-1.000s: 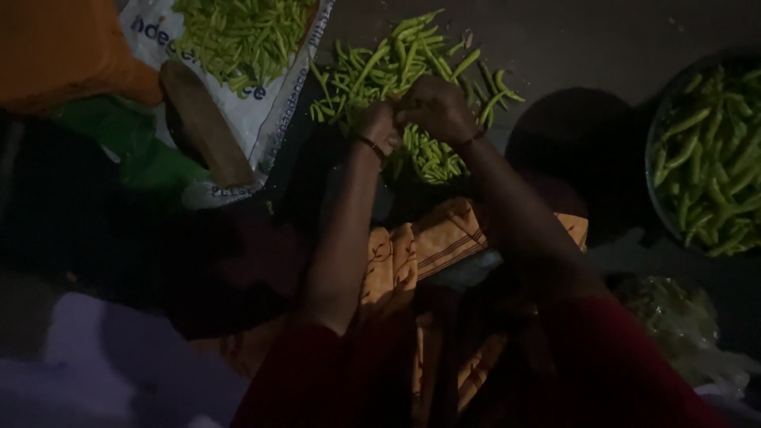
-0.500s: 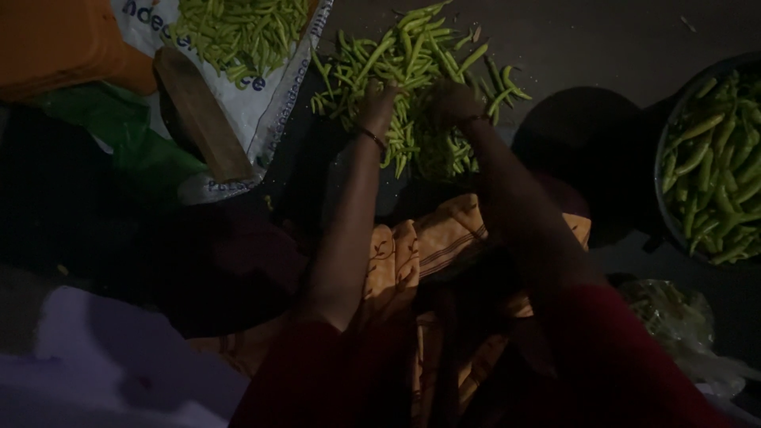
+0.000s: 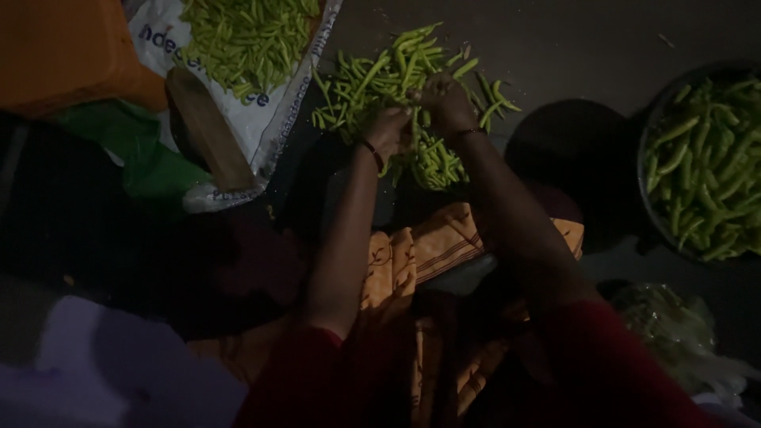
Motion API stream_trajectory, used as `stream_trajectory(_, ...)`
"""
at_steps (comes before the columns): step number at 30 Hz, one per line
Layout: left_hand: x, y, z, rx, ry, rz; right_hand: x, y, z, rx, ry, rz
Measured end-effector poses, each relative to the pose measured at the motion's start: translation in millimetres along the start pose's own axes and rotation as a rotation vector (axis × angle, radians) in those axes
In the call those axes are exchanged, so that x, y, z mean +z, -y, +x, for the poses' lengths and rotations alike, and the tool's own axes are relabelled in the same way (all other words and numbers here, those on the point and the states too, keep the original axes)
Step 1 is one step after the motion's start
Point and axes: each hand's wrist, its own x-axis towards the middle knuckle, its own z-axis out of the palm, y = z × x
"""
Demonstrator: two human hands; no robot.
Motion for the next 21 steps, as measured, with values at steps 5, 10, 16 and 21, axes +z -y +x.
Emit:
stream_trajectory(5,1,-1,-6,0.131,0.234,-0.104,-10,14,-7,0.229,-0.032,0.315)
stream_trajectory(10,3,-4,-9,0.102,0.276,-0.067,-22,1,-2,0.077,0.153,0.182)
stream_trajectory(16,5,-10,-9,0.066,0.007,0.026,-31,-17,4,-0.334,0.248,-0.336)
stream_trajectory(21,11,-5,1,0.024,-0.202,0.027,-29,-27,8,-0.761,0.162,-0.894)
